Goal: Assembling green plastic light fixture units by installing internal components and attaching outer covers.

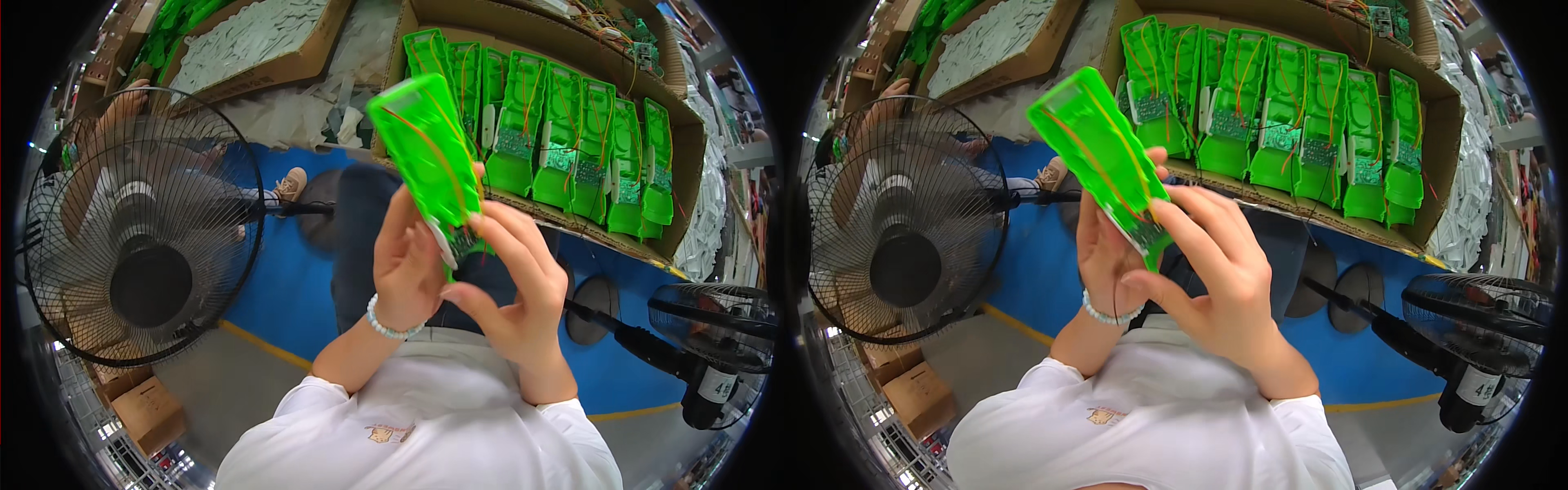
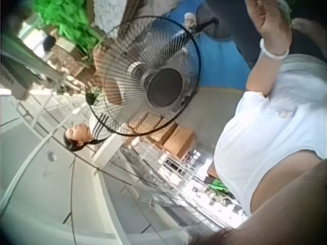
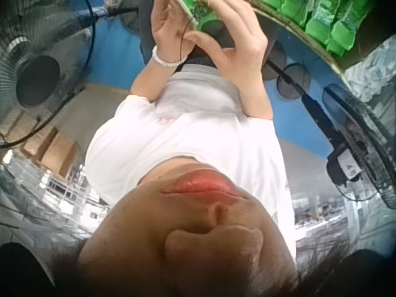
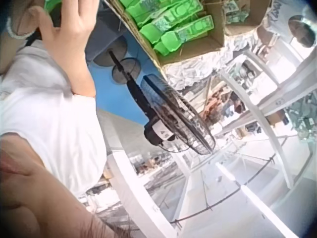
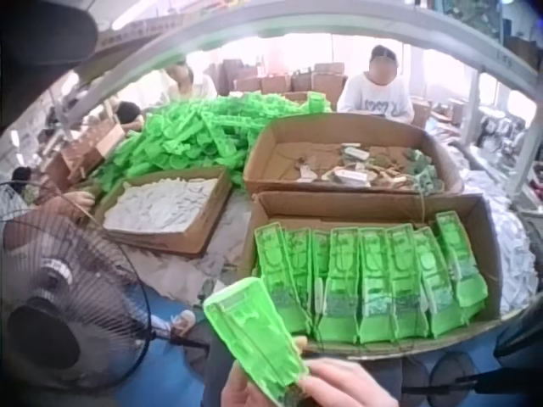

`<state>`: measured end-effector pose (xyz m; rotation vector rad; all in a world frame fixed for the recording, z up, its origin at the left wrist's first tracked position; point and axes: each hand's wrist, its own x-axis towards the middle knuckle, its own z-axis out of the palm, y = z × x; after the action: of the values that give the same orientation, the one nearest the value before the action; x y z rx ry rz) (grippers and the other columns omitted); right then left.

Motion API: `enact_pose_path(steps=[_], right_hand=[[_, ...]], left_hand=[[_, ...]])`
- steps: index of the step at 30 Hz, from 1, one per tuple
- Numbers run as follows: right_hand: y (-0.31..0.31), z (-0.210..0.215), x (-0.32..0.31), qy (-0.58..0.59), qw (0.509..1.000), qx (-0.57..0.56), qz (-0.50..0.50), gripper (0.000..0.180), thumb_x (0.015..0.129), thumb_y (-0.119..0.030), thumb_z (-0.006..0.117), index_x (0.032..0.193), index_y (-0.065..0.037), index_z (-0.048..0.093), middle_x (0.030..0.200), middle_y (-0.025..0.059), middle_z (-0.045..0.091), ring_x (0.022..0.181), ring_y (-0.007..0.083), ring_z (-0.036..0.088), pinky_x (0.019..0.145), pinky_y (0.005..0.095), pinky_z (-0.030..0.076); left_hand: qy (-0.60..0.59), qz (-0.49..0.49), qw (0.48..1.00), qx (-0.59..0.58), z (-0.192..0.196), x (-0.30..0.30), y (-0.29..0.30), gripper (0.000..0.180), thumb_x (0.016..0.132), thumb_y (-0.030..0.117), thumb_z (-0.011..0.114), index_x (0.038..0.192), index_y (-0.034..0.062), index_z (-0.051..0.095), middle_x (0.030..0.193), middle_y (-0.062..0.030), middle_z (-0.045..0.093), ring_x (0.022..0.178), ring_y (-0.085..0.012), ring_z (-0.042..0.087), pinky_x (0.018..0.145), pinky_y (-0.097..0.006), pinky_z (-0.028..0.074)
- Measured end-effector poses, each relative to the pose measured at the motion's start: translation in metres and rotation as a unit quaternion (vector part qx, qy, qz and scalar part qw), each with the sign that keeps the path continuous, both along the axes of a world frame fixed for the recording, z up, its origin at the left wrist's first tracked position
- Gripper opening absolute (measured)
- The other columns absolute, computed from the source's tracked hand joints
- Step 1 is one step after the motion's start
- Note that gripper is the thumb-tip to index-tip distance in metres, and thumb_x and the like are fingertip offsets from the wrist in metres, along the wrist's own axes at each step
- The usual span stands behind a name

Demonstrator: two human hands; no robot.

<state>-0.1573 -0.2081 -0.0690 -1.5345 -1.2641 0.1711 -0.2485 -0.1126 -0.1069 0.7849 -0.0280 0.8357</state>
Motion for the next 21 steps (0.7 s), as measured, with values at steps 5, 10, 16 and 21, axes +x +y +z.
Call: enact_pose_path(steps=[5, 10, 16, 21], right_hand=[[-0.021, -0.021, 0.005, 0.025, 0.991, 0.009, -0.130, 0.049, 0.065, -0.003, 0.083, 0.110, 0.004, 0.064, 0.106, 0.0195, 0.067, 0.094, 0.0336, 0.067, 0.083, 0.0375, 0.053], [-0.068, -0.007, 0.060, 0.007, 0.895, -0.012, -0.446, 0.041, 0.077, 0.002, 0.076, 0.116, 0.004, 0.064, 0.110, 0.0105, 0.069, 0.089, 0.0145, 0.064, 0.078, 0.0270, 0.051], [-0.078, 0.021, 0.123, -0.088, 0.855, 0.038, -0.511, 0.039, 0.080, -0.007, 0.076, 0.115, 0.002, 0.059, 0.106, 0.0113, 0.066, 0.094, 0.0187, 0.063, 0.083, 0.0315, 0.051], [-0.081, 0.009, 0.148, -0.198, 0.820, -0.174, -0.509, 0.028, 0.079, -0.015, 0.074, 0.102, -0.005, 0.062, 0.100, 0.0143, 0.067, 0.092, 0.0349, 0.060, 0.081, 0.0428, 0.047]], left_hand=[[0.113, -0.027, 0.992, 0.040, -0.011, 0.005, -0.019, 0.049, 0.097, 0.006, 0.049, 0.143, -0.0018, 0.035, 0.141, -0.0186, 0.045, 0.129, -0.0271, 0.046, 0.103, -0.038, 0.039], [0.204, 0.190, 0.902, 0.330, -0.003, 0.018, 0.011, 0.030, 0.090, -0.003, 0.052, 0.119, -0.0039, 0.058, 0.101, -0.0146, 0.066, 0.085, -0.0205, 0.063, 0.076, -0.030, 0.050], [0.352, 0.359, 0.661, 0.557, 0.031, 0.041, 0.064, 0.031, 0.089, 0.007, 0.056, 0.121, 0.0058, 0.061, 0.103, -0.0142, 0.062, 0.079, -0.0256, 0.063, 0.071, -0.036, 0.052], [0.545, 0.301, 0.477, 0.621, 0.041, 0.068, 0.073, 0.037, 0.088, 0.020, 0.060, 0.123, 0.0073, 0.061, 0.116, -0.0160, 0.060, 0.087, -0.0363, 0.064, 0.077, -0.043, 0.053]])
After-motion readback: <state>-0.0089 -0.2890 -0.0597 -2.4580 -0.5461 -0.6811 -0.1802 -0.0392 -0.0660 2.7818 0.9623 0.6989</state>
